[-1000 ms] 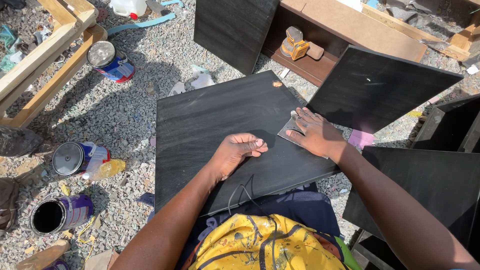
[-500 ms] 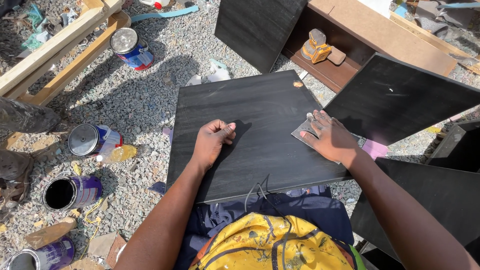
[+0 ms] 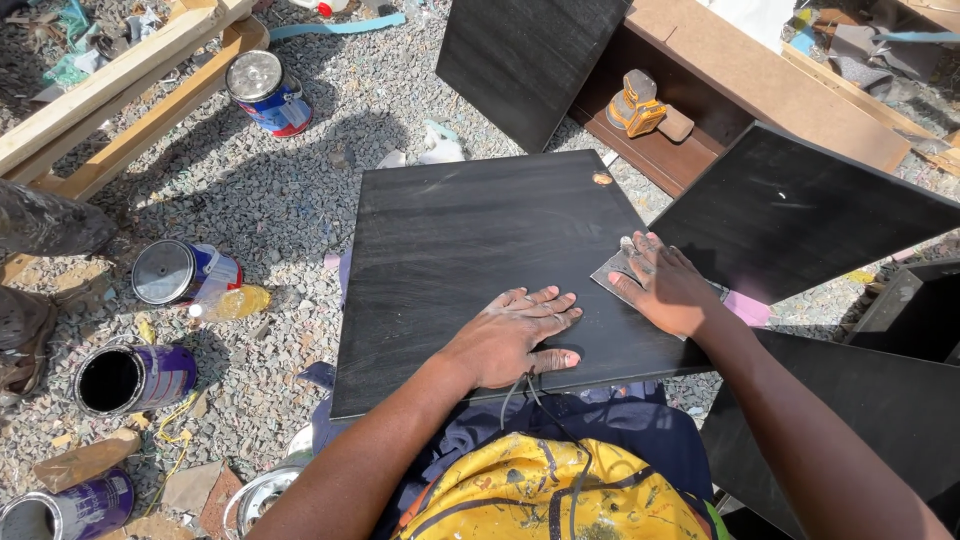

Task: The person sands a black rectangular wooden board using a sanding block. They hold the board on their lap and rub the surface with the block, occasionally flipping the board to sand different areas.

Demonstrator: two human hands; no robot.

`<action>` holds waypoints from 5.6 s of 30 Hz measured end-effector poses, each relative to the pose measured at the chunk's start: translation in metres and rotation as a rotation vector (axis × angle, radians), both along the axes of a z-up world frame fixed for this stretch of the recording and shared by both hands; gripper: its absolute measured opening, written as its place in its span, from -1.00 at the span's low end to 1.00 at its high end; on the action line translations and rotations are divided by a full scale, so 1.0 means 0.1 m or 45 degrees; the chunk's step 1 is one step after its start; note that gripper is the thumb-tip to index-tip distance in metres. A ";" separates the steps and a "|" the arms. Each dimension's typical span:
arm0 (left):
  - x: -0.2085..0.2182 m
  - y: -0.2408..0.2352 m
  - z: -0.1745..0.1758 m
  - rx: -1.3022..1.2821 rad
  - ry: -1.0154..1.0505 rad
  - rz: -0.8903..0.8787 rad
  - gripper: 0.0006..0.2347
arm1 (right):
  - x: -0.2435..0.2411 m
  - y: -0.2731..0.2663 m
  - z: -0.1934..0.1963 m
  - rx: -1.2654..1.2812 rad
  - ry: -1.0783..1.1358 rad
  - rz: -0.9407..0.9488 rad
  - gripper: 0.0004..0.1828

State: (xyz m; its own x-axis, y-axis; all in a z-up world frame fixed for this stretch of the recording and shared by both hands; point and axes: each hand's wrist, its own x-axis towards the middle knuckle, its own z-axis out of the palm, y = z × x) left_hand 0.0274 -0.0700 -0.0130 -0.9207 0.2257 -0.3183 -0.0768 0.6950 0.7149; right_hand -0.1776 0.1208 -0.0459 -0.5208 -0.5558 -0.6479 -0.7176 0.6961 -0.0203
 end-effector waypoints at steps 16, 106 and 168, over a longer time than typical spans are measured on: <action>0.23 -0.74 -0.45 0.175 -0.283 0.825 -0.43 | -0.31 0.31 -0.62 -0.186 -0.071 0.239 -0.29; -0.02 -1.94 -1.84 -0.284 -0.375 1.884 -0.52 | 0.18 -0.22 -0.17 -0.341 -0.202 -0.100 -0.23; -0.18 -1.79 -0.98 0.290 0.050 2.463 -0.34 | 0.59 -2.85 -0.78 -0.359 -0.226 0.283 -0.29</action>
State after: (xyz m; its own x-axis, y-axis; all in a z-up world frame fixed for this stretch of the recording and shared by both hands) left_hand 0.0095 -0.2486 -0.1106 0.0576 -0.9102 -0.4101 -0.4857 -0.3845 0.7850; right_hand -0.1187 -0.1639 -0.1239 -0.2617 -0.8114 -0.5227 -0.8184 0.4736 -0.3255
